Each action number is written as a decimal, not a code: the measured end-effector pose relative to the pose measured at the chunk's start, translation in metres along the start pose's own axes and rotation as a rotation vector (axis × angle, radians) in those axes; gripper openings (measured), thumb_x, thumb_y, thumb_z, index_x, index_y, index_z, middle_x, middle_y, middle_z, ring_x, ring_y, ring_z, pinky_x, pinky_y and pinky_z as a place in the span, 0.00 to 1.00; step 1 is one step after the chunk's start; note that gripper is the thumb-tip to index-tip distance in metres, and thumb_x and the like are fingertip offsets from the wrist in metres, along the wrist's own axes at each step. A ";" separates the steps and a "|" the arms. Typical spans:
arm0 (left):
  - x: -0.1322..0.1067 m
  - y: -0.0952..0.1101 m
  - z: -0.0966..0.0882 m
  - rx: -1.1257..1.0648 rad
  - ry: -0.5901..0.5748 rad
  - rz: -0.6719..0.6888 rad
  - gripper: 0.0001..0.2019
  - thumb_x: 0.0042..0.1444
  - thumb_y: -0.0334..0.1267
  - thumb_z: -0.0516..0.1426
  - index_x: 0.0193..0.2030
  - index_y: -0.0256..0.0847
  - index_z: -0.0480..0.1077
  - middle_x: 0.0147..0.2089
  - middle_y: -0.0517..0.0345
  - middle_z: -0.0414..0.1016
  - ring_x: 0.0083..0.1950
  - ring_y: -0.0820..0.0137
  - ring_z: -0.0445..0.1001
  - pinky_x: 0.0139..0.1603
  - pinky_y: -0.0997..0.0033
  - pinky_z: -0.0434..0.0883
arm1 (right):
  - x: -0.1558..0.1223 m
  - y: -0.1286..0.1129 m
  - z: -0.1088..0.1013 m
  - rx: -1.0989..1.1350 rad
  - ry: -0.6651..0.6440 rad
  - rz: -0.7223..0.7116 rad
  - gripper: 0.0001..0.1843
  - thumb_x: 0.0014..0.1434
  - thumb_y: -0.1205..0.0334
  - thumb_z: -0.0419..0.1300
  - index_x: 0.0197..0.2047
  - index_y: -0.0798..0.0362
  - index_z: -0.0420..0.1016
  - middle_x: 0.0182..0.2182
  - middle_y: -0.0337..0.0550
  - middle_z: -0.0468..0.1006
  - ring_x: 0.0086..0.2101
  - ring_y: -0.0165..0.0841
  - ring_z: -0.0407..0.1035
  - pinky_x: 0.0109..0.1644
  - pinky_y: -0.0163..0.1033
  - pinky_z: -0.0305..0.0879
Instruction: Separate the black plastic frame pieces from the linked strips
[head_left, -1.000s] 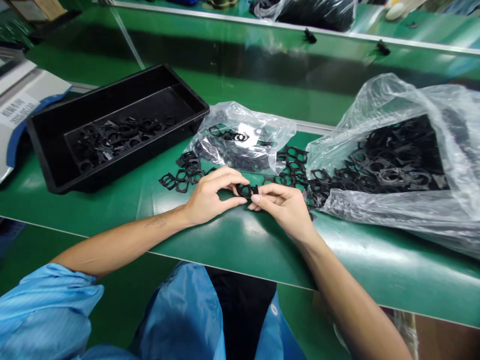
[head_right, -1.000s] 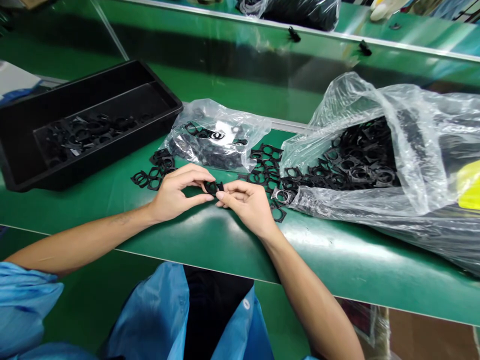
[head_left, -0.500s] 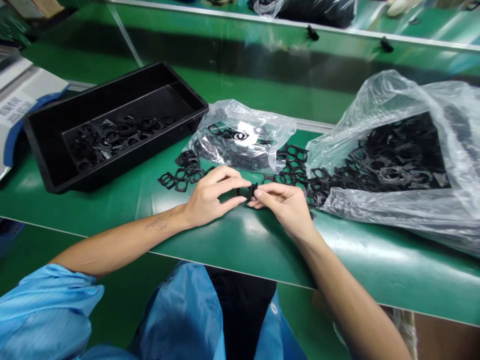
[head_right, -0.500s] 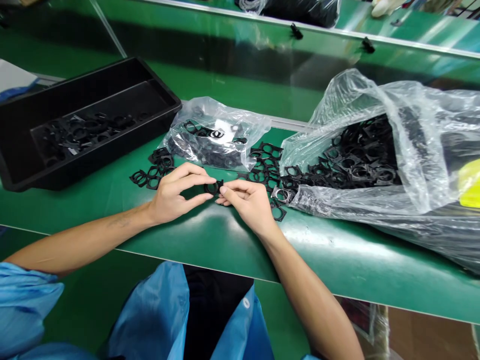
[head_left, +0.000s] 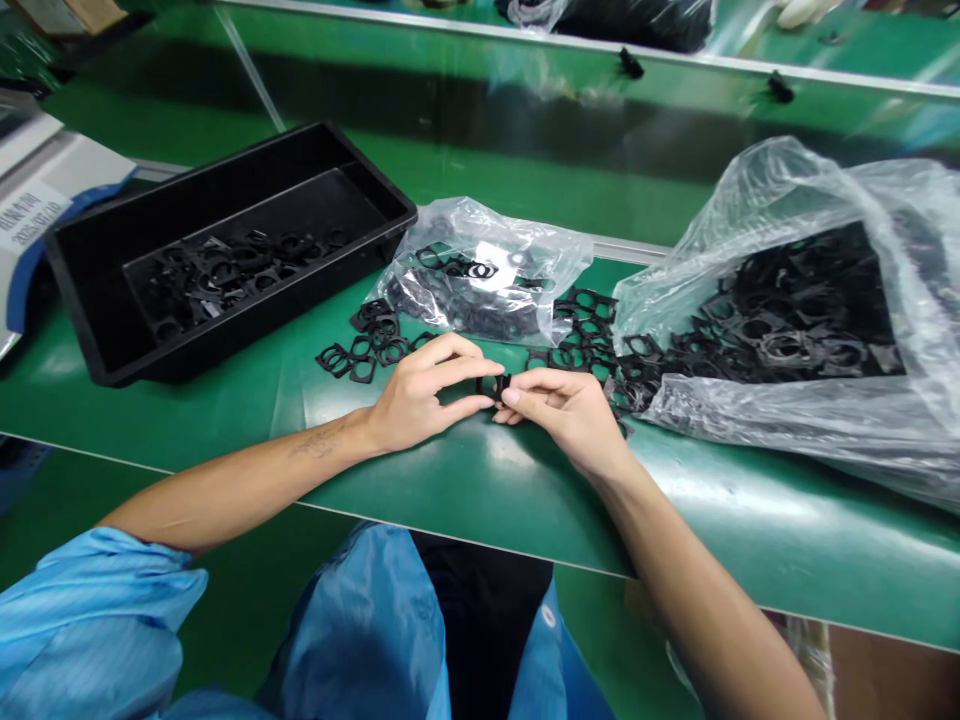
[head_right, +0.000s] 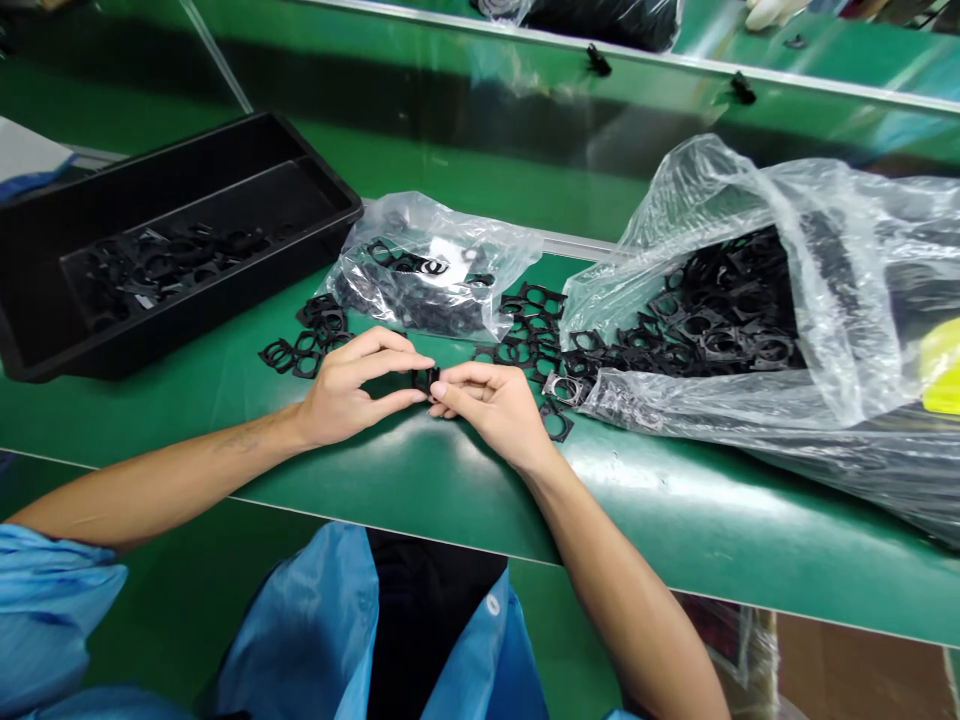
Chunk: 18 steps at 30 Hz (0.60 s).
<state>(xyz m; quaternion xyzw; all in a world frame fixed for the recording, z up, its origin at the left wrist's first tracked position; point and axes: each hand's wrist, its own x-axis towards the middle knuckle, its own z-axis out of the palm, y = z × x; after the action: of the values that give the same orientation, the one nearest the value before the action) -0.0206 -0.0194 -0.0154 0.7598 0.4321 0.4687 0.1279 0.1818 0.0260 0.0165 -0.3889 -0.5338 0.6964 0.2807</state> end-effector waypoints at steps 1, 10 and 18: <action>0.000 0.000 0.000 -0.002 0.003 0.006 0.12 0.62 0.36 0.63 0.52 0.42 0.78 0.44 0.53 0.77 0.45 0.68 0.77 0.49 0.66 0.77 | 0.000 0.000 0.000 0.001 -0.004 -0.001 0.23 0.42 0.44 0.78 0.27 0.55 0.80 0.22 0.41 0.82 0.25 0.32 0.77 0.34 0.36 0.75; 0.000 0.002 -0.001 -0.014 -0.014 -0.019 0.13 0.61 0.35 0.63 0.53 0.42 0.77 0.44 0.53 0.76 0.45 0.69 0.77 0.48 0.67 0.77 | -0.001 0.000 -0.001 -0.003 0.021 -0.008 0.22 0.43 0.45 0.78 0.28 0.54 0.80 0.22 0.40 0.80 0.25 0.32 0.76 0.34 0.37 0.74; 0.001 0.002 -0.001 -0.068 -0.021 -0.022 0.11 0.60 0.33 0.63 0.50 0.41 0.76 0.44 0.54 0.75 0.39 0.72 0.74 0.44 0.69 0.76 | -0.001 -0.002 0.000 -0.002 0.014 -0.017 0.22 0.43 0.44 0.78 0.28 0.54 0.79 0.22 0.39 0.79 0.24 0.31 0.74 0.34 0.37 0.73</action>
<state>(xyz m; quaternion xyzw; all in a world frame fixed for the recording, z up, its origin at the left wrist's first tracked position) -0.0200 -0.0204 -0.0129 0.7552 0.4229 0.4735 0.1633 0.1825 0.0254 0.0182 -0.3895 -0.5357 0.6909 0.2900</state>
